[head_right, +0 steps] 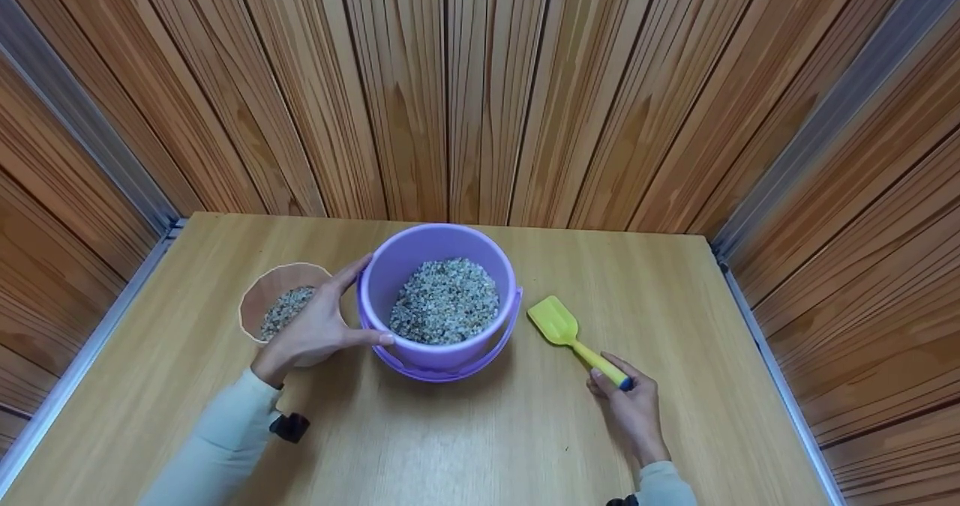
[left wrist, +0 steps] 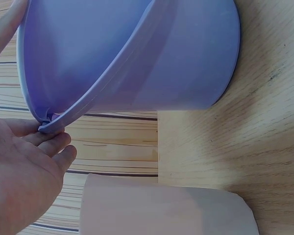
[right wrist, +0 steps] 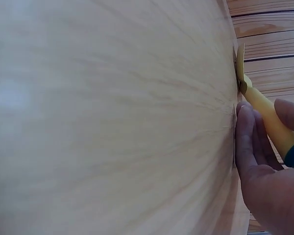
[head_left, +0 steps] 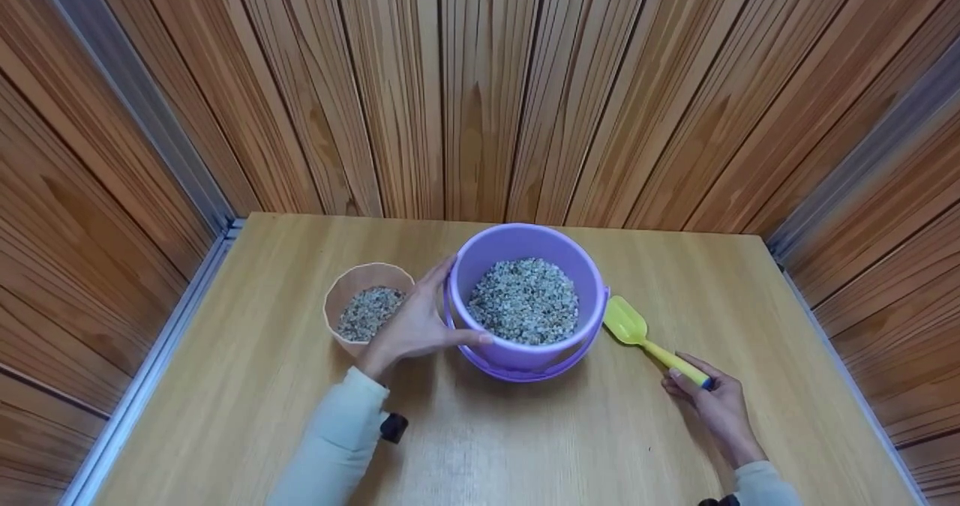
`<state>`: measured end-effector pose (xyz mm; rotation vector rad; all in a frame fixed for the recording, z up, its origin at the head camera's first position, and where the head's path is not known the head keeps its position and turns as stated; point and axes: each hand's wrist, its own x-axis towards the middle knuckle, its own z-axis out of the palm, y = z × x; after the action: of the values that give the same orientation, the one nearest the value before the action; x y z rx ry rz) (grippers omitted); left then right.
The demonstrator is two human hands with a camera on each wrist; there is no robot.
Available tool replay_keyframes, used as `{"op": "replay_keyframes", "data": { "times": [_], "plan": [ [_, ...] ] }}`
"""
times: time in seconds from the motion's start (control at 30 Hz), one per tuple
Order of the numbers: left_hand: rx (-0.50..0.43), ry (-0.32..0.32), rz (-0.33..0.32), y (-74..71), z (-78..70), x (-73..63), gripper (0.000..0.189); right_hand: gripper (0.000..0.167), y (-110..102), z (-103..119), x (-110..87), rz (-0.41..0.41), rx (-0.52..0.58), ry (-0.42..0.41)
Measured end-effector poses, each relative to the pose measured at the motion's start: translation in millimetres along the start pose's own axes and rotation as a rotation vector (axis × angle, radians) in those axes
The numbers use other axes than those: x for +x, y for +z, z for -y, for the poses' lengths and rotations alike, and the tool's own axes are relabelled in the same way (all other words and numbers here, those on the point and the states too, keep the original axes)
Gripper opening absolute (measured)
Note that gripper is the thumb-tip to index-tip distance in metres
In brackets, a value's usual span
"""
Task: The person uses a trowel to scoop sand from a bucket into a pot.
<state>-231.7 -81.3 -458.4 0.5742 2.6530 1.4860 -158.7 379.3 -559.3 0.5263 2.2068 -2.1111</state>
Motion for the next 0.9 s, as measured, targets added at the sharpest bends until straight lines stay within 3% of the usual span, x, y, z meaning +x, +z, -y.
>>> {"op": "replay_keyframes", "data": {
  "times": [0.4, 0.6, 0.9],
  "plan": [
    [-0.014, -0.001, 0.000, 0.4, 0.9, -0.9, 0.135, 0.056, 7, -1, 4.4, -0.061, -0.082, -0.036],
    [-0.049, 0.044, -0.011, 1.1, 1.6, 0.7, 0.131, 0.056, 8, 0, 3.4, -0.051, -0.011, -0.051],
    [-0.041, 0.013, -0.002, 0.3, 0.6, 0.4, 0.134, 0.052, 6, 10, -0.9, -0.051, 0.109, -0.089]
  ]
}}
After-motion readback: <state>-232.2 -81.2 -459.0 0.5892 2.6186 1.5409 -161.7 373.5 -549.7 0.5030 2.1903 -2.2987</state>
